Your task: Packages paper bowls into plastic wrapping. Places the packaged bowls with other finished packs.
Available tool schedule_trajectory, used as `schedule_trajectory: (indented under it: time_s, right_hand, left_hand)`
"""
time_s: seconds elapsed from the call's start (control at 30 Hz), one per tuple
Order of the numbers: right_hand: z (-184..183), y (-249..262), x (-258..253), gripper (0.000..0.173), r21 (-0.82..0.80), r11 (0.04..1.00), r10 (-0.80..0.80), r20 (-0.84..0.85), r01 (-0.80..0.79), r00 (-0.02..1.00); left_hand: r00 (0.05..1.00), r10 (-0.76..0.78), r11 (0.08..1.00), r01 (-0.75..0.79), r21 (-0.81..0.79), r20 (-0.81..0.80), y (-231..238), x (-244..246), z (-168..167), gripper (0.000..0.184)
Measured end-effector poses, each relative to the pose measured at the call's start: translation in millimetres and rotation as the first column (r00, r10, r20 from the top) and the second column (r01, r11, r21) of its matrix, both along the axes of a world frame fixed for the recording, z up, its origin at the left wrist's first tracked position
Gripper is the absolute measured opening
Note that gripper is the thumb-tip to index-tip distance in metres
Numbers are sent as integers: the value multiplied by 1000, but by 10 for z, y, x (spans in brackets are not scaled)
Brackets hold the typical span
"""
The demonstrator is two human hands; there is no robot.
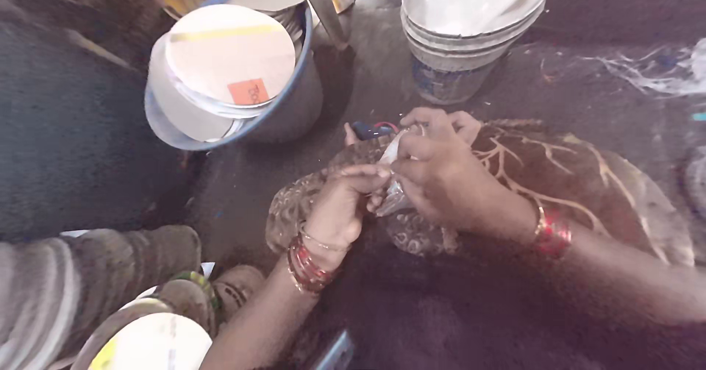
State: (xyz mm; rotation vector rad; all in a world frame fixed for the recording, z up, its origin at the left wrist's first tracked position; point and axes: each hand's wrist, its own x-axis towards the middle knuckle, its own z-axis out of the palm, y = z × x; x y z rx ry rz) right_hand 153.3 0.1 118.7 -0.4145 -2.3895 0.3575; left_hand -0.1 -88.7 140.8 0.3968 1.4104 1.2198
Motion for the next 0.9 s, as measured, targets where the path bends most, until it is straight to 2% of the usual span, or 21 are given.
schedule_trajectory:
  time_s: [0.13,0.3,0.37,0.5,0.57,0.7,0.8,0.9]
  right_hand:
    - [-66,60,6,12,64,997,43,75,-47,996]
    - [-168,120,-25,12,124,992,10,138,-27,990]
    - [-216,145,-40,12,124,992,9,138,-26,990]
    - [-273,216,-20,15,8,1000,20,155,-21,988]
    - [-301,242,-14,17,-60,998,11,166,-1,986]
    - [-411,299,-27,22,-62,998,-12,171,23,985]
    - [-462,324,7,21,-94,995,-5,188,23,982]
    - [-455,352,26,22,-183,981,1,314,60,949]
  left_hand:
    - [997,-15,998,11,-55,-78,49,43,-47,25]
    - [929,-64,998,58,-27,-365,122,55,-182,17]
    - [919,-75,997,60,-50,-387,154,74,-209,18]
    - [882,-127,992,120,-44,-454,198,47,-330,14]
    - [812,-155,987,155,-48,-562,214,26,-390,8]
    - [693,-168,984,160,-78,-701,241,-28,-502,5]
    - [675,-179,983,146,-108,-716,251,-69,-570,5]
    - [715,-167,986,120,-116,-679,255,-123,-681,6]
